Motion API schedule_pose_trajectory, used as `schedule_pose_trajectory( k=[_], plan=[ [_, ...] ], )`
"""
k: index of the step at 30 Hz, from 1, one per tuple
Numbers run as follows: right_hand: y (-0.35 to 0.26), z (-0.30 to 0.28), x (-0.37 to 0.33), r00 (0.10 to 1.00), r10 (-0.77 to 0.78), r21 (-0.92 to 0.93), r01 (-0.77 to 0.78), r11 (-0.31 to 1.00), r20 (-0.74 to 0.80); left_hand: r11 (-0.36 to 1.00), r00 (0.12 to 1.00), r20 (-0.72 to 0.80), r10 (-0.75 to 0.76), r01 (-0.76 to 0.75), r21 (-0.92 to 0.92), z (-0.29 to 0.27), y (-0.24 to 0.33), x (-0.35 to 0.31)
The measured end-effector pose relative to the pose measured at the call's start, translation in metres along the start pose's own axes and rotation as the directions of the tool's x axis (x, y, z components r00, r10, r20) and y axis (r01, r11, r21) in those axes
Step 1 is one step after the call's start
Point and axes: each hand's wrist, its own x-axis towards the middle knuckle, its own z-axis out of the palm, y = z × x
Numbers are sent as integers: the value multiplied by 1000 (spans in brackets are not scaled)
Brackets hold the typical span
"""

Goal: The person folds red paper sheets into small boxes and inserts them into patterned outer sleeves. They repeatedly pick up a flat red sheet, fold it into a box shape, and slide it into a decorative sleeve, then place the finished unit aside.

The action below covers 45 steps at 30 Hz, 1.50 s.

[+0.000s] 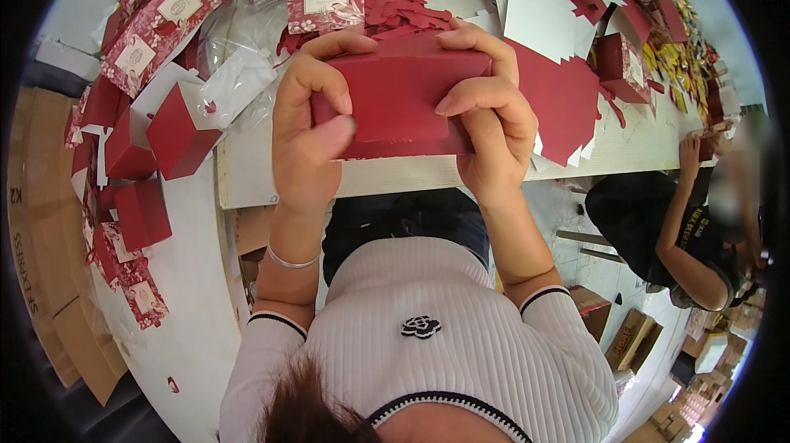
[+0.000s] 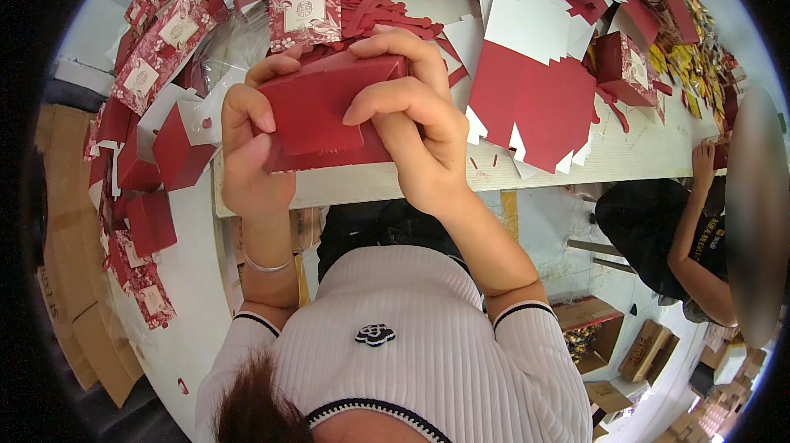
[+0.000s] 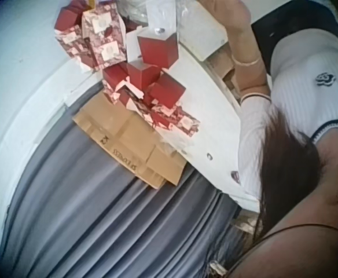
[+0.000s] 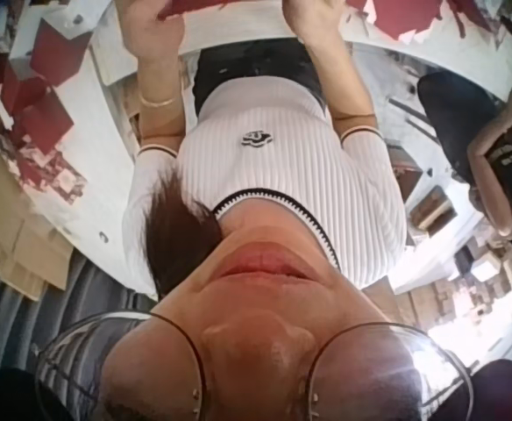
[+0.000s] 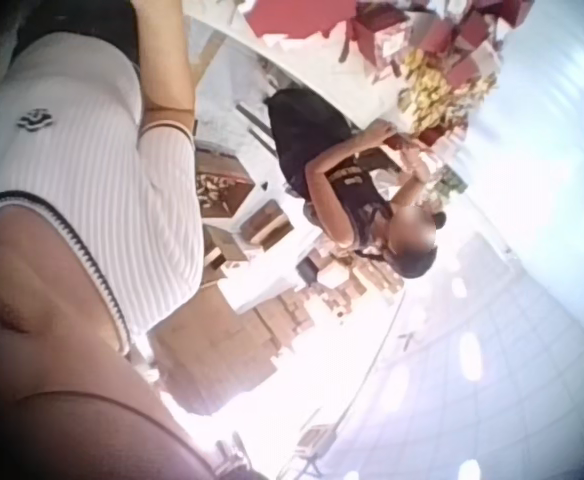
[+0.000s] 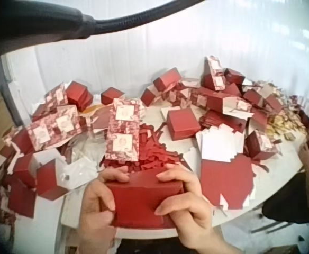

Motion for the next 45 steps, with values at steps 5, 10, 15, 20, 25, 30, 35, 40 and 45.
schedule_pose_trajectory(
  k=[5,10,15,20,25,30,35,40,45],
  plan=[
    [-15,3,4,997,82,-131,-80,988,12,997,990,-138,19,-8,78,19,7,-1],
    [-13,-2,11,997,54,-254,-40,966,50,916,984,26,175,-173,362,9,-1,-1],
    [-11,-2,12,996,-42,-211,57,976,75,897,957,63,284,-289,334,8,-5,1],
    [-18,-1,13,994,-45,-122,56,991,95,942,957,-28,290,-280,185,5,-7,-4],
    [-18,2,-1,975,-189,-268,213,939,114,967,838,-491,-237,251,-38,47,23,-2],
    [-19,-9,-21,1000,-18,8,18,1000,-5,817,828,-63,-557,532,-224,-19,7,-44],
    [-29,-28,-5,990,18,-377,35,925,137,942,945,-61,-320,324,81,-15,-9,-56],
    [-21,-24,14,972,195,-294,-226,929,-130,798,991,131,31,-104,593,-20,-25,-50],
    [20,-38,21,988,70,-70,-61,996,138,600,997,60,48,-77,797,-51,-22,-31]
  ],
)
